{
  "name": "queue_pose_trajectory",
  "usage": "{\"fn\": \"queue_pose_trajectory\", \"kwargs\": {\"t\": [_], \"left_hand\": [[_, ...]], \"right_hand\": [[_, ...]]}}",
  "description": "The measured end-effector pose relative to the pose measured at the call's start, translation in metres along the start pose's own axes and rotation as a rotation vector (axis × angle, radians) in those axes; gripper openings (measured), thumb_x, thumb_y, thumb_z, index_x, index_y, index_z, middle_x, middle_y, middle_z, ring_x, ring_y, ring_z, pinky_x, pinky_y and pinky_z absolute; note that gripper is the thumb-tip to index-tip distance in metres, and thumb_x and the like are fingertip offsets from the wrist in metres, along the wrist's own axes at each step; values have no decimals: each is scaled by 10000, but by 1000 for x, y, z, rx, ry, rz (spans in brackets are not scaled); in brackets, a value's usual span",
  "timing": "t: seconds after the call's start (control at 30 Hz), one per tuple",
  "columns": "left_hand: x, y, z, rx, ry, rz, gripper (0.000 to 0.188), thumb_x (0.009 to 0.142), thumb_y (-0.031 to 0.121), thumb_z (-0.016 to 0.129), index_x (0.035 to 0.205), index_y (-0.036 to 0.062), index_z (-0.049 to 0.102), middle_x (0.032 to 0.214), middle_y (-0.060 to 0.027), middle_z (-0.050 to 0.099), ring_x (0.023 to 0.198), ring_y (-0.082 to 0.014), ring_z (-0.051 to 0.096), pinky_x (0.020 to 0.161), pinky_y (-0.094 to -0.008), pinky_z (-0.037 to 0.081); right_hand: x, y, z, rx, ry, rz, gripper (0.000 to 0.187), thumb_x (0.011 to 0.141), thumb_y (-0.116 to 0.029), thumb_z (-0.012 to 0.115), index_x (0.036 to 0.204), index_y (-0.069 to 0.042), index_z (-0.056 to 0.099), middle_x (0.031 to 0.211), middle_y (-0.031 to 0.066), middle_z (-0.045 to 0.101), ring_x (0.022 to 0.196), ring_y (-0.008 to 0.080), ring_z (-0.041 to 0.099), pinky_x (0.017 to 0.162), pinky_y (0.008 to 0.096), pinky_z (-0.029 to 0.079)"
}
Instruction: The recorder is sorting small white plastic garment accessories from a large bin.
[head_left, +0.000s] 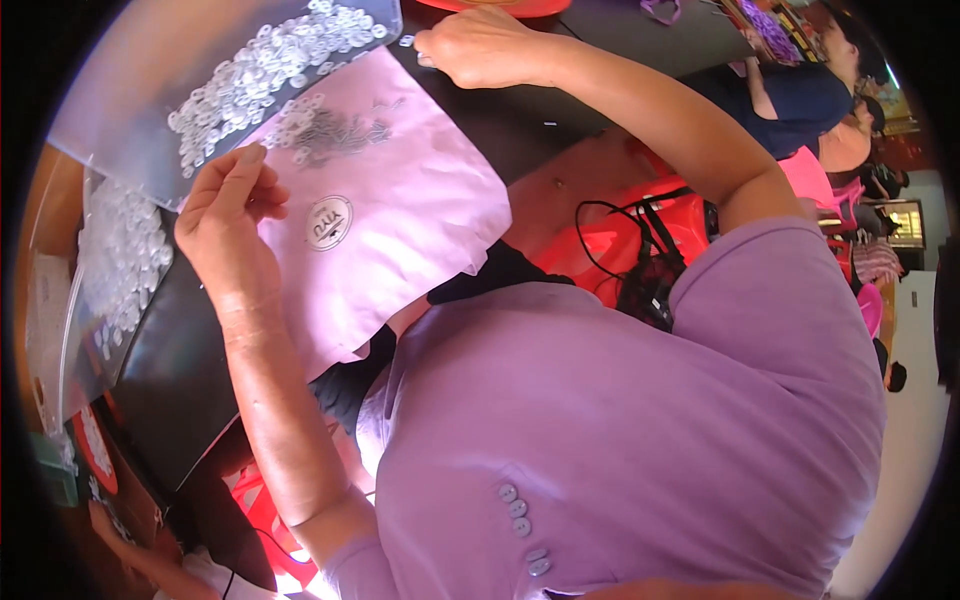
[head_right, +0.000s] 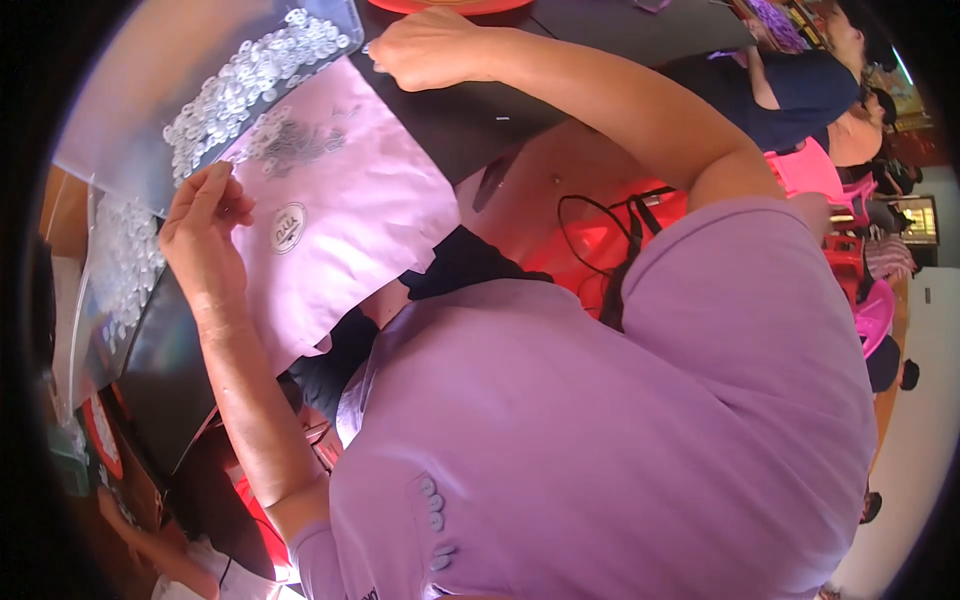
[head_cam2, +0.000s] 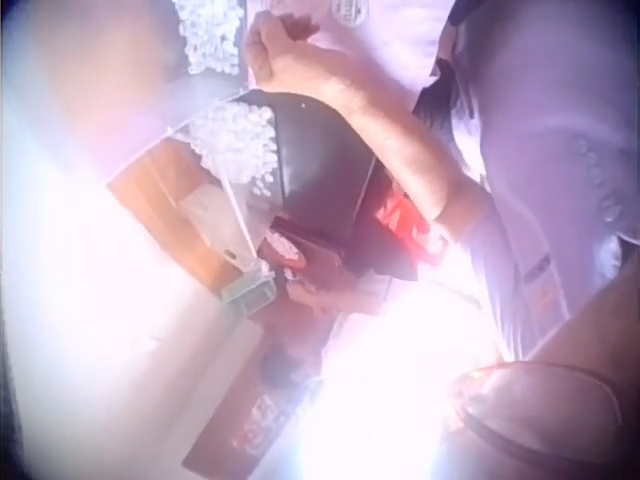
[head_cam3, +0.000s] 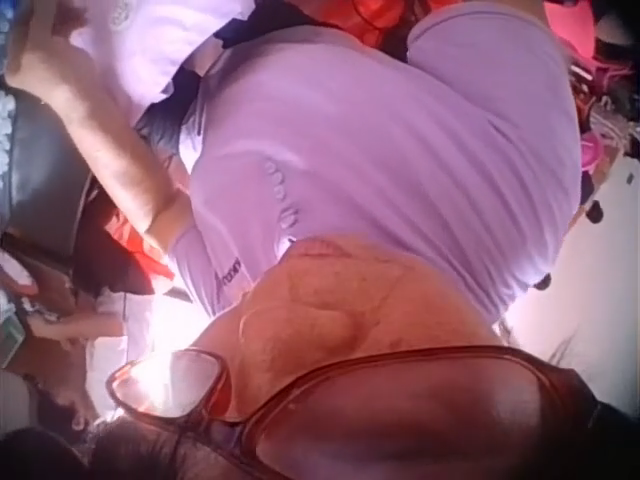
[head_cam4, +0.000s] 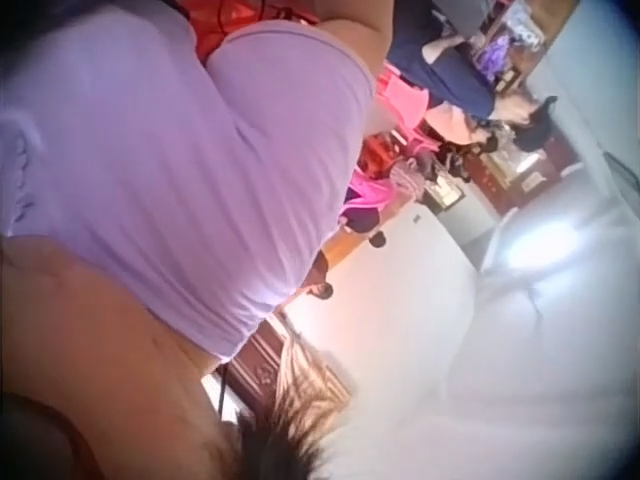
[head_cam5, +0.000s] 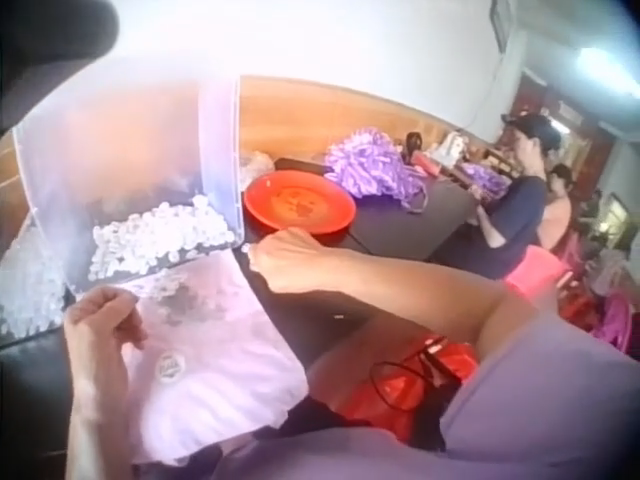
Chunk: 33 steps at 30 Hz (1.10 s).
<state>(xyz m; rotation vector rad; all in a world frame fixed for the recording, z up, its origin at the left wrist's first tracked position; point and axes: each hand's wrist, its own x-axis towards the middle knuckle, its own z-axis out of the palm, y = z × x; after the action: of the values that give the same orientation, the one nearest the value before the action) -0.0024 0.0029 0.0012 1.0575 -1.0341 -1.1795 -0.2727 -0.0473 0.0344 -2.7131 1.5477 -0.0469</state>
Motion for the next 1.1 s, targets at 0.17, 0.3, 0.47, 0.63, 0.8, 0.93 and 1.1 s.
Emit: {"fn": "queue_pose_trajectory", "kwargs": {"t": [0.17,0.3,0.47,0.63,0.8,0.93,1.1], "left_hand": [[-3,4,4,22,-14,-9,113,835,88,671,849,-24,674,676,-52,609,556,-122,559,504,-246,430],[0,-3,6,78,-37,13,101,836,81,667,849,-19,679,679,-42,616,558,-108,557,508,-238,431],[-10,-4,6,143,-172,96,103,821,2,672,919,23,698,725,15,616,616,-50,527,555,-192,412],[-17,-5,16,212,-374,203,316,771,-59,699,1060,65,682,821,33,601,677,-43,500,621,-187,435],[-15,-8,17,158,-300,303,258,729,-66,758,954,-7,648,793,-1,628,726,-63,575,678,-208,487],[-14,-10,15,228,-270,374,257,719,-64,767,933,-6,637,786,-4,624,709,-66,568,660,-213,485],[-14,-10,14,261,-280,439,253,705,-60,774,898,9,625,764,-5,611,673,-65,557,620,-214,468]], "right_hand": [[-1,5,8,-20,5,-29,154,779,-94,542,761,35,625,716,253,625,664,398,628,583,502,459],[9,20,15,-43,-48,10,230,886,-214,536,790,-10,580,714,170,604,721,367,596,602,476,408],[8,-8,7,677,34,67,291,877,-293,647,743,-44,581,597,4,463,554,94,434,526,266,353],[3,-52,2,983,-79,-119,291,895,-283,645,740,-43,591,610,-28,484,532,58,447,512,231,355],[6,-63,-1,1139,-138,-108,235,909,-238,610,776,-45,594,582,-18,510,517,58,486,509,228,339],[5,-65,2,1212,-128,-108,226,911,-227,601,787,-39,595,572,-14,518,519,59,498,512,229,346],[5,-68,8,1264,-105,-122,219,912,-205,595,790,-23,588,599,-3,532,521,66,512,503,219,354]]}}
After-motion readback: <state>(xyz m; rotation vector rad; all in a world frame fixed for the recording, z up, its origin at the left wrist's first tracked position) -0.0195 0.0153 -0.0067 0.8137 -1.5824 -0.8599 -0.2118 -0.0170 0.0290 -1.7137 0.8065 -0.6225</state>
